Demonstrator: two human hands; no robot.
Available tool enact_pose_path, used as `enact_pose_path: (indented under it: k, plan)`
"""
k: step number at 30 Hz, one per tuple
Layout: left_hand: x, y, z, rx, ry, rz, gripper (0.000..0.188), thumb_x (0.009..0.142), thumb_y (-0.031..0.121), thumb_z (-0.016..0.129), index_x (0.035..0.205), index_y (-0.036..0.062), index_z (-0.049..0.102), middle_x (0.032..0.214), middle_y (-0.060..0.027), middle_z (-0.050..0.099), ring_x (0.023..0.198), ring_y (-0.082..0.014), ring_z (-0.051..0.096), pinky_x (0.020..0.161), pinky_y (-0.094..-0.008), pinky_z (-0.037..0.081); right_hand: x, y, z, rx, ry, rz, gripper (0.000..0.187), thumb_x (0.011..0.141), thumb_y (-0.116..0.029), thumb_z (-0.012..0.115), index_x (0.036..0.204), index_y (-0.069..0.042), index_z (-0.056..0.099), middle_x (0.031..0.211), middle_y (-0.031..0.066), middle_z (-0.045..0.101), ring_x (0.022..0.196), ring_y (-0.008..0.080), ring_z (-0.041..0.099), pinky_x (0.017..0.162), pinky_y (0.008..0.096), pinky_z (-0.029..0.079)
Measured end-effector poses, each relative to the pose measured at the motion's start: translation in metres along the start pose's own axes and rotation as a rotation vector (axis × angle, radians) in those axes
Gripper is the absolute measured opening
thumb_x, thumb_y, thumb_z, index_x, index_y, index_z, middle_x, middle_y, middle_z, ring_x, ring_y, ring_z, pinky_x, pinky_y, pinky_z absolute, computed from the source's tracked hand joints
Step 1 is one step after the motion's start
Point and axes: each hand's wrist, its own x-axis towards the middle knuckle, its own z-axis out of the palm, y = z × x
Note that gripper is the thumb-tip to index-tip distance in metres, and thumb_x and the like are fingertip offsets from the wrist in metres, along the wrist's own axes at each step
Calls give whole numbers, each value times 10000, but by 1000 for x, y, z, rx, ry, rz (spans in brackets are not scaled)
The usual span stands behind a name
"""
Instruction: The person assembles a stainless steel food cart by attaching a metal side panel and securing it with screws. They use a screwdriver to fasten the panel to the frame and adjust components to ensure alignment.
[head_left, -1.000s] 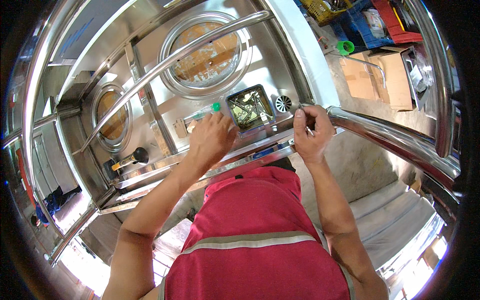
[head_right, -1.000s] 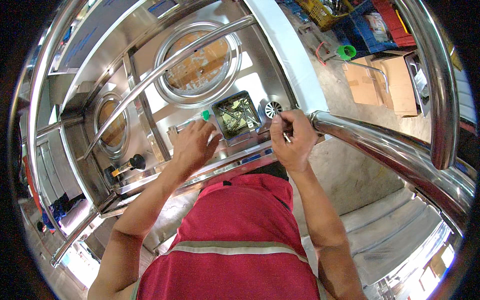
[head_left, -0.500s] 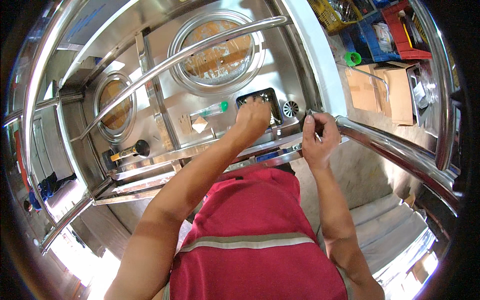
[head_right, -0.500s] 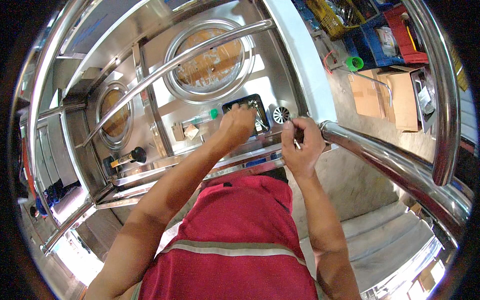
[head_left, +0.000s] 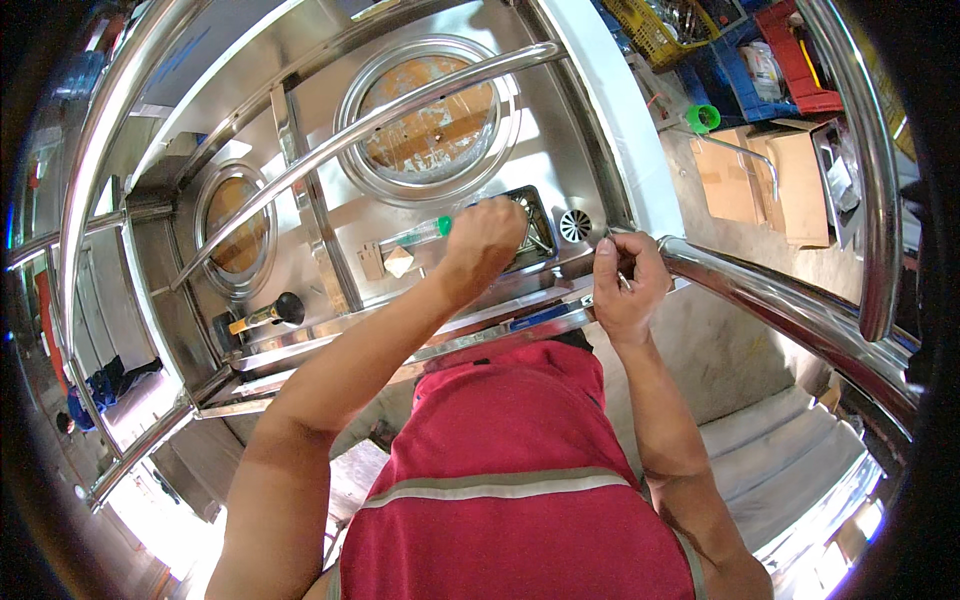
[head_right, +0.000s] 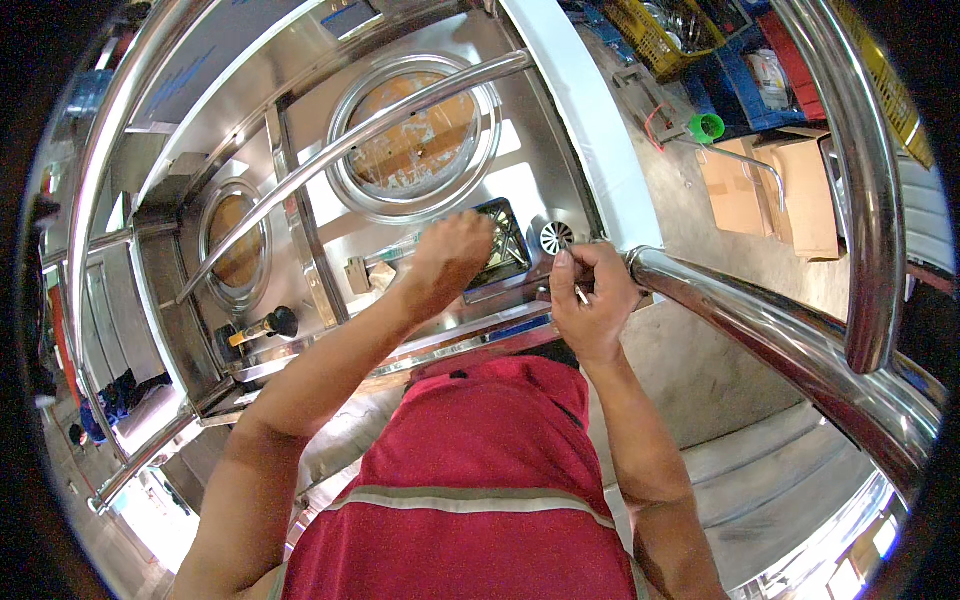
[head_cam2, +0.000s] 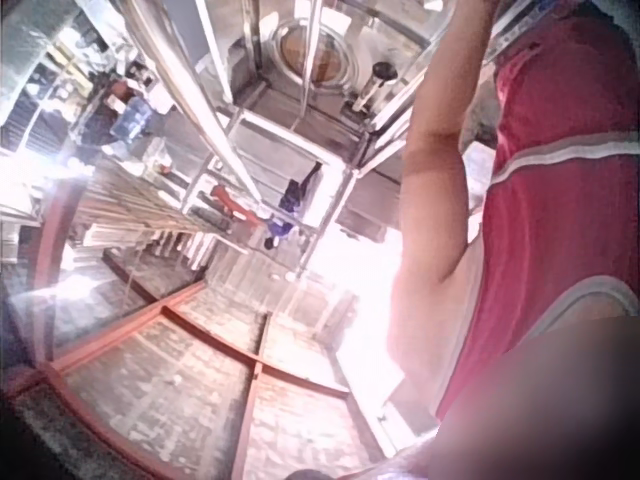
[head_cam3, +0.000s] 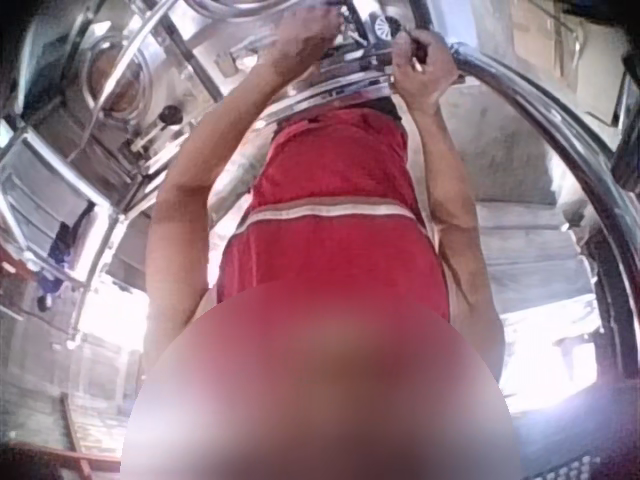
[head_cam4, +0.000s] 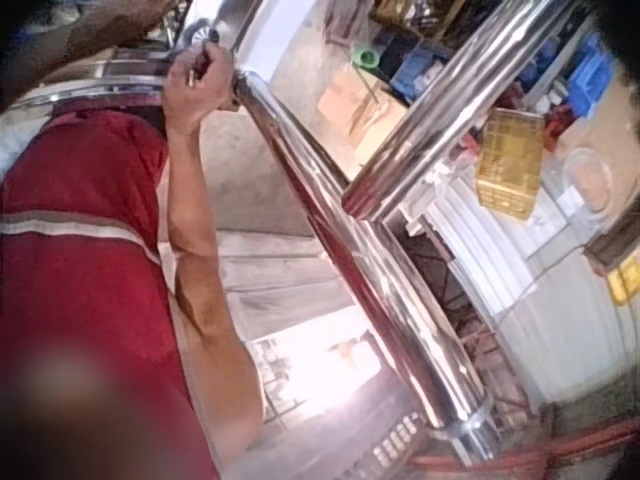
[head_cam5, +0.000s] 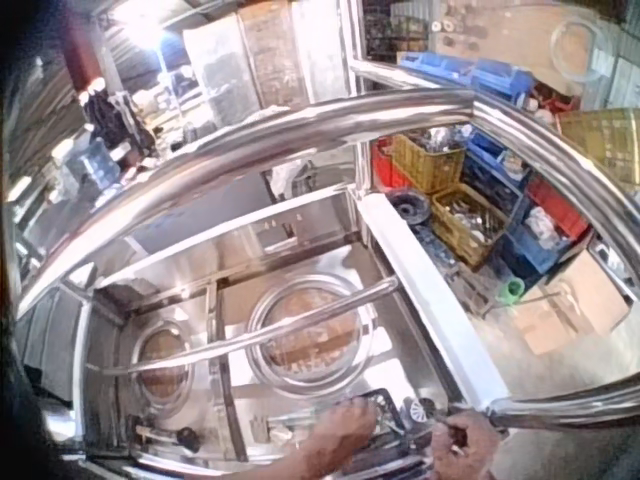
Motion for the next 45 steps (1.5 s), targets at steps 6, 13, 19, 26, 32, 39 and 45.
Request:
enact_pose_path:
  k: [6,13,19,26,32,39,45]
  plan:
    - [37,2,36,149,-205,7,169,910,119,626,872,66,782,924,-150,770,842,-302,775,689,-419,632,-1,2,-1,-4,17,11,99,924,-74,721,923,3,660,776,82,621,638,140,572,601,288,482]
    - [34,-8,52,230,-226,59,153,878,116,649,860,51,786,927,-166,776,829,-301,781,643,-431,629,-1,6,0,31,12,3,96,926,-76,726,927,-2,665,779,77,634,628,132,589,590,277,482]
    - [29,2,27,225,-204,57,155,895,144,636,913,29,739,908,-150,750,775,-324,767,630,-446,623,0,5,1,63,9,-27,102,932,-81,724,932,0,662,778,71,644,632,111,586,589,273,484]
    - [-23,32,-29,-47,-105,289,254,918,208,614,1082,15,603,973,-182,625,867,-394,709,722,-479,597,-2,6,-2,83,83,35,100,928,-76,722,931,3,662,764,49,647,629,99,579,594,273,487]
    - [9,56,-7,-15,-195,576,262,965,215,533,1108,27,646,960,-177,718,968,-344,708,801,-468,582,-2,7,0,133,134,65,99,925,-75,719,929,4,660,746,44,629,632,100,560,605,273,482]
    - [33,55,63,28,244,757,327,971,336,524,1010,109,757,987,-71,726,1000,-245,656,1013,-433,400,-5,12,-2,90,168,94,102,922,-86,717,938,-2,662,773,58,638,660,131,564,627,292,481]
    - [41,74,122,277,-284,694,477,989,317,482,1380,64,586,1508,-135,534,1425,-275,451,1245,-459,247,-4,12,0,26,186,98,100,923,-99,715,936,-14,664,794,70,648,679,159,578,650,312,489]
